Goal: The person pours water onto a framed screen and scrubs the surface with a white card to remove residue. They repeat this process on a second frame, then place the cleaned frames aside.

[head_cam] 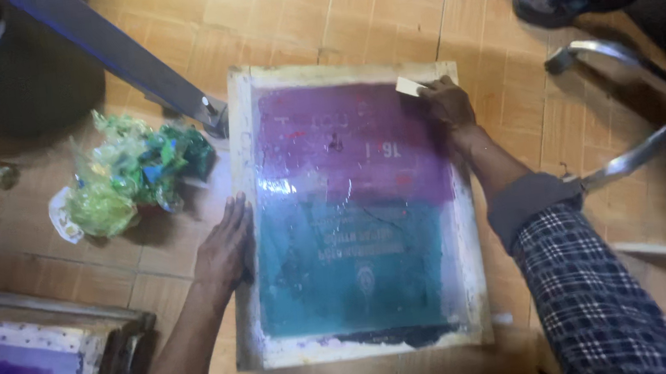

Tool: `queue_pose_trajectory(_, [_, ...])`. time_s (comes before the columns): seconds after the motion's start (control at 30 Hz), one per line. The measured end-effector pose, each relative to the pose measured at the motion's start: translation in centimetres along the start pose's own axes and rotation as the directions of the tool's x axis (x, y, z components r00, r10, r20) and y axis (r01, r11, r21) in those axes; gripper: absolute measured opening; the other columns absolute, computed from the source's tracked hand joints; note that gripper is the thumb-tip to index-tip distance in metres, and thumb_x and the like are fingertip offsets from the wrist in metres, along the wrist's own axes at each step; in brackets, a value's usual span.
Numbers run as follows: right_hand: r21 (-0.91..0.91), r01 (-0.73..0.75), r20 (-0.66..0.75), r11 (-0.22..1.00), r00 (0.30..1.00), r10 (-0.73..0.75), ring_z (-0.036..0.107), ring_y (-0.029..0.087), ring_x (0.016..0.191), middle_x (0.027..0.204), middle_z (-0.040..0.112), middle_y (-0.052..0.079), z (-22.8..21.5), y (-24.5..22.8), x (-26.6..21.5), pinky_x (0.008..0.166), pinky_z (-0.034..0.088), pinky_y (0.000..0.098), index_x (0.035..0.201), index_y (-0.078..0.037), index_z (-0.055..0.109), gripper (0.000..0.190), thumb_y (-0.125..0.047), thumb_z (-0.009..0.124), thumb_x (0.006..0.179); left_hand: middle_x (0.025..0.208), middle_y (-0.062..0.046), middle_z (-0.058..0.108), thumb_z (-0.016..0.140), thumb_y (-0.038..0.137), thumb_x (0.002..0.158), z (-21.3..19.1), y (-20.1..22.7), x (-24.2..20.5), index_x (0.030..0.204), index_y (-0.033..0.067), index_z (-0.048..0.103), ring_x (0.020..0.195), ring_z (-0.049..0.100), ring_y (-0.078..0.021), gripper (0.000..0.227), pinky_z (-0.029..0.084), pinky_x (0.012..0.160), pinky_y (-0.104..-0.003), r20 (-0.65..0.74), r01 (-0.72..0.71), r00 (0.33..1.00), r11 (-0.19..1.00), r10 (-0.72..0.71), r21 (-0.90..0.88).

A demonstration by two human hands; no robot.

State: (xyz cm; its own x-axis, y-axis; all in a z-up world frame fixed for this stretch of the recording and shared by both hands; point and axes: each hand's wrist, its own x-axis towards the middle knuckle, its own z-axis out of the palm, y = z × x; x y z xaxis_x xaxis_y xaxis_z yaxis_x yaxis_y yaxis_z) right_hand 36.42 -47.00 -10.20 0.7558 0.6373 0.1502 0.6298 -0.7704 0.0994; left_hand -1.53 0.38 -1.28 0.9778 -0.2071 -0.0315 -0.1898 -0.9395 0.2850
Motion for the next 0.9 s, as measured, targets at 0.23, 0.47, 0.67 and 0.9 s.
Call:
queue_pose_trajectory(0.23, [0.392, -0.126, 0.341, 0.911, 0.94, -0.017, 0.063, 0.05, 0.107, 0.109, 0.067, 0.034, -13.5, -12.1, -12.7, 0.094, 0.053, 0.0563, 0.113, 0.006, 0.068, 0.03, -0.011, 0.046, 0.103, 0.17, -0.017, 0.026, 0.09, 0.019, 0.056, 2.7, -2.5, 0.1, 0.16, 0.0082, 0.032, 0.155, 0.028, -0.0387, 0.12, 0.044, 0.112, -0.039, -0.033, -0.055, 0.998, 0.992, 0.052, -0.115])
queue_pose_trajectory(0.47, [0.531, 0.288, 0.356, 0.797, 0.778, -0.518, 0.057, 0.034, 0.101, 0.099, 0.056, 0.012, -13.3, -14.8, -27.9, 0.077, 0.056, 0.0448, 0.107, -0.009, 0.058, 0.023, -0.02, 0.045, 0.093, 0.172, -0.016, 0.023, 0.101, 0.029, 0.029, 3.1, -2.6, 0.4, 0.161, 0.0082, 0.03, 0.157, 0.025, -0.0371, 0.152, 0.045, 0.113, -0.041, 0.096, -0.013, 0.995, 1.0, 0.014, -0.015])
queue_pose_trajectory(0.67, [0.594, -0.108, 0.459, 0.797, 0.859, -0.226, 0.063, 0.026, 0.088, 0.097, 0.063, 0.007, -18.2, -18.5, -31.4, 0.07, 0.055, 0.037, 0.107, -0.012, 0.062, 0.022, -0.009, 0.053, 0.088, 0.174, -0.012, 0.015, 0.105, 0.022, 0.032, 2.7, -2.3, 0.7, 0.162, 0.0089, 0.023, 0.16, 0.016, -0.0309, 0.154, 0.038, 0.118, -0.038, 0.172, 0.049, 0.984, 0.999, -0.049, 0.001])
queue_pose_trajectory(0.9, [0.549, -0.736, 0.727, 0.396, 0.654, 0.209, 0.062, 0.015, 0.074, 0.086, 0.065, 0.002, -17.6, -36.0, -30.0, 0.059, 0.046, 0.0352, 0.088, -0.014, 0.067, 0.015, -0.027, 0.07, 0.096, 0.172, -0.019, 0.017, 0.104, 0.01, 0.021, 3.9, -3.1, 0.4, 0.159, 0.0013, 0.024, 0.159, 0.019, -0.0348, 0.159, 0.034, 0.12, -0.039, 0.103, -0.02, 0.994, 1.0, 0.022, -0.015])
